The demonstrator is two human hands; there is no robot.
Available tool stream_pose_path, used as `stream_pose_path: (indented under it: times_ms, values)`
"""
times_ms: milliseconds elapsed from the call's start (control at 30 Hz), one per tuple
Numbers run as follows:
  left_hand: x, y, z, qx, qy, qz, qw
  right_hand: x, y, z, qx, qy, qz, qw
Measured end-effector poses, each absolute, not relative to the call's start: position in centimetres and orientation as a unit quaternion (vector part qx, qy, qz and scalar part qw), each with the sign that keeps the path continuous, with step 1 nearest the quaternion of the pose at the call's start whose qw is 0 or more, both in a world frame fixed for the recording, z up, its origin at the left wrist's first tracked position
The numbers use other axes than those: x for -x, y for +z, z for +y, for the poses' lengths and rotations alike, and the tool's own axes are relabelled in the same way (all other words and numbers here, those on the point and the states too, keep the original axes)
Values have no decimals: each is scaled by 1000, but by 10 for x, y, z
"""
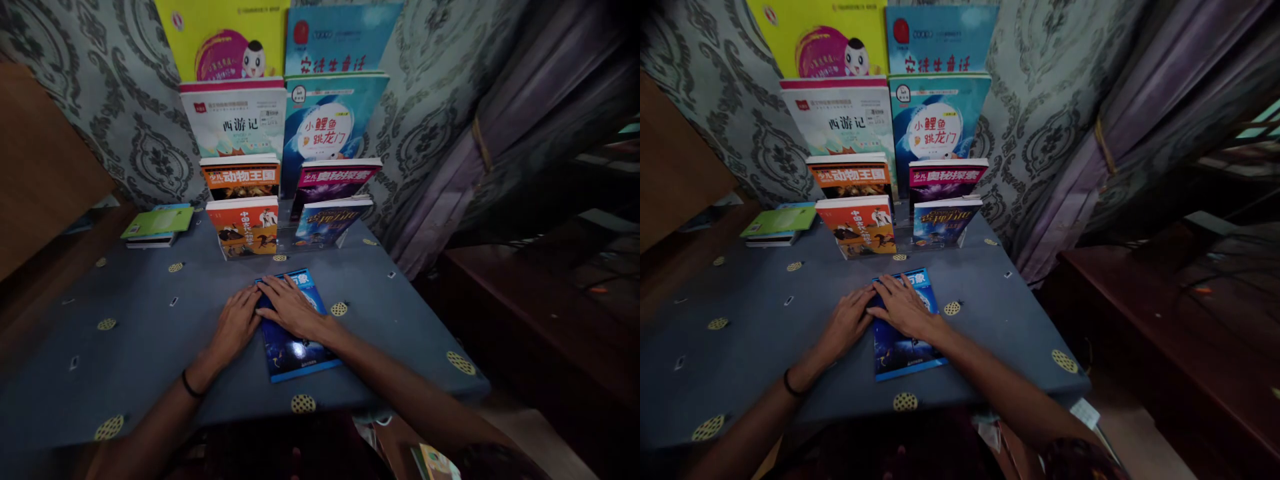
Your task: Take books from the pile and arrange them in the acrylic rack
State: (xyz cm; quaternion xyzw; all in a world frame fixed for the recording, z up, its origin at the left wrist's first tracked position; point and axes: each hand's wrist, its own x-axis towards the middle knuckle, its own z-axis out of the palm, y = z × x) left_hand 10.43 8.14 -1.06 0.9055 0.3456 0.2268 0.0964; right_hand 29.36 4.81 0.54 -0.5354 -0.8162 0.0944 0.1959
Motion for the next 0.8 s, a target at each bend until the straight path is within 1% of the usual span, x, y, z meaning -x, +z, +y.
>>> stream_pose_path:
  times_ms: [233, 633, 800]
  values:
    - [-105, -10, 81, -910, 224, 343, 72, -303, 3, 45, 539, 83, -816, 190]
    - [-108, -7, 76, -903, 224, 359, 67, -349, 4, 21, 647, 70, -736, 185]
    - [-108, -13, 76, -905, 229, 357, 41, -357, 0, 20, 647, 69, -732, 201]
